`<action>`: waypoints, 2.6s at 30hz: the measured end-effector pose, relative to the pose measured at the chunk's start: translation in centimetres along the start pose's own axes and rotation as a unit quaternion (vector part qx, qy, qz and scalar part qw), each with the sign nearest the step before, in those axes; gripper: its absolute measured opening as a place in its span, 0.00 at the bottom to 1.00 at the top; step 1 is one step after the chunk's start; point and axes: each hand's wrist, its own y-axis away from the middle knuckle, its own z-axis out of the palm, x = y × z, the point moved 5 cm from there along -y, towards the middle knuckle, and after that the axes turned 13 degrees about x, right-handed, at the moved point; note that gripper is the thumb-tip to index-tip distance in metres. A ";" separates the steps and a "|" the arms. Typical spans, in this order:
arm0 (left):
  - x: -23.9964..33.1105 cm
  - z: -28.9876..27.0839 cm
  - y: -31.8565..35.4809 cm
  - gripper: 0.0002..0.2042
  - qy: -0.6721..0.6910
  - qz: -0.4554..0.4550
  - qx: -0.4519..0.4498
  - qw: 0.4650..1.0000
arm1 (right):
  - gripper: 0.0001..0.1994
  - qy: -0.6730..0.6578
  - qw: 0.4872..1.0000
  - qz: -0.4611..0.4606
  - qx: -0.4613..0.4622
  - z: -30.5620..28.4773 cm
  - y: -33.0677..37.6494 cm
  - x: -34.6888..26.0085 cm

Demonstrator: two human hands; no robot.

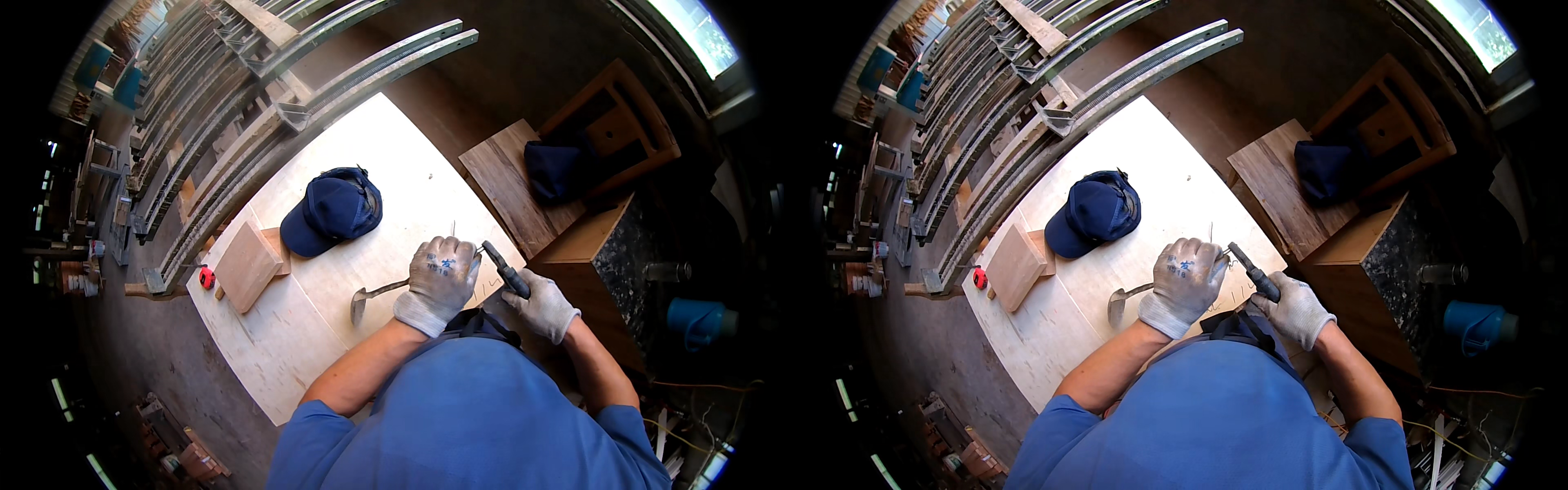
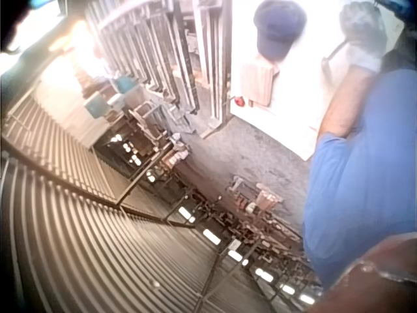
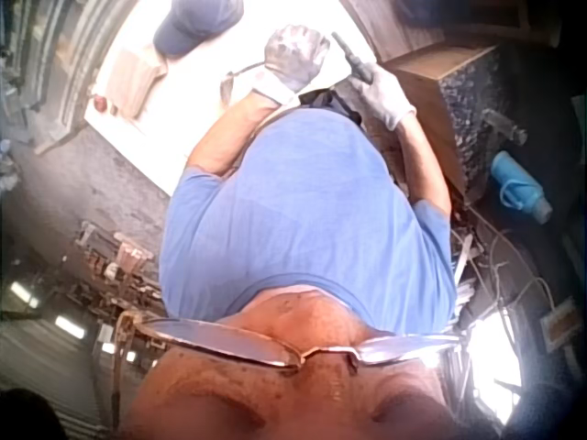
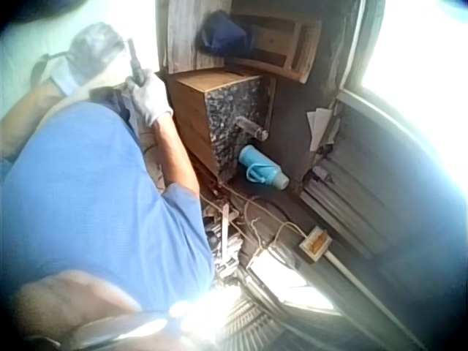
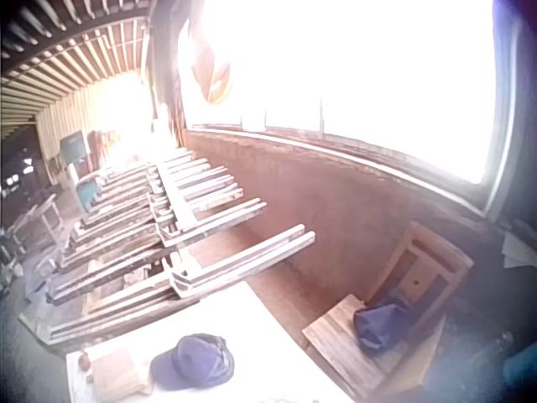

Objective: The person walks through a workshop, then uses pliers to strip the insulation from a wire on a workbench. After finishing, they walk to a bucket, remove the lid, and place the lid on the floor.

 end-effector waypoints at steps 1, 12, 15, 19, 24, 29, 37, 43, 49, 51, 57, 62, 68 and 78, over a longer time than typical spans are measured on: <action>0.1 0.1 0.0 0.08 -0.002 -0.005 -0.005 1.000 | 0.15 -0.006 1.000 0.008 -0.008 0.3 -0.1 0.2; 0.5 0.2 -0.3 0.10 0.008 -0.028 -0.060 0.998 | 0.14 -0.041 0.999 0.007 0.019 0.3 -0.4 0.9; 0.4 0.9 -0.2 0.10 0.022 -0.050 -0.081 0.995 | 0.14 -0.034 0.999 0.013 0.017 0.2 -0.2 0.7; -1.2 0.6 -0.5 0.11 0.104 -0.129 -0.114 0.980 | 0.13 0.004 0.995 -0.064 0.073 0.5 -1.0 0.2; -3.0 3.1 0.1 0.19 0.198 -0.210 -0.266 0.920 | 0.12 0.044 0.980 -0.145 0.129 1.7 -1.2 3.8; -4.3 3.1 0.2 0.16 0.277 -0.196 -0.264 0.903 | 0.13 0.027 0.994 -0.044 0.097 0.9 0.0 0.6; -4.7 4.7 2.6 0.20 0.250 -0.248 -0.304 0.885 | 0.14 0.038 0.988 -0.076 0.129 2.5 -0.7 1.8; -4.9 4.9 3.7 0.19 0.236 -0.251 -0.243 0.907 | 0.09 0.058 0.961 -0.158 0.219 3.9 -1.6 2.6; -5.8 4.1 2.0 0.17 0.272 -0.313 -0.238 0.878 | 0.09 0.048 0.969 -0.168 0.176 3.4 -3.1 2.0; -5.6 2.9 1.9 0.13 0.305 -0.331 -0.225 0.864 | 0.13 0.035 0.979 -0.144 0.138 2.5 -3.0 1.2; -5.0 1.9 2.4 0.24 0.373 -0.338 -0.237 0.831 | 0.10 -0.005 0.985 -0.113 0.129 0.6 -1.5 -0.6; -4.2 1.0 2.3 0.23 0.402 -0.390 -0.332 0.759 | 0.09 -0.010 0.982 -0.129 0.140 0.5 -1.3 -0.3; -4.0 0.8 1.0 0.22 0.481 -0.389 -0.298 0.726 | 0.10 -0.001 0.972 -0.188 0.143 0.4 -1.3 -0.5; -2.4 -0.2 -0.7 0.20 0.415 -0.297 -0.335 0.792 | 0.18 0.037 0.925 -0.335 0.174 -0.3 -1.5 -0.8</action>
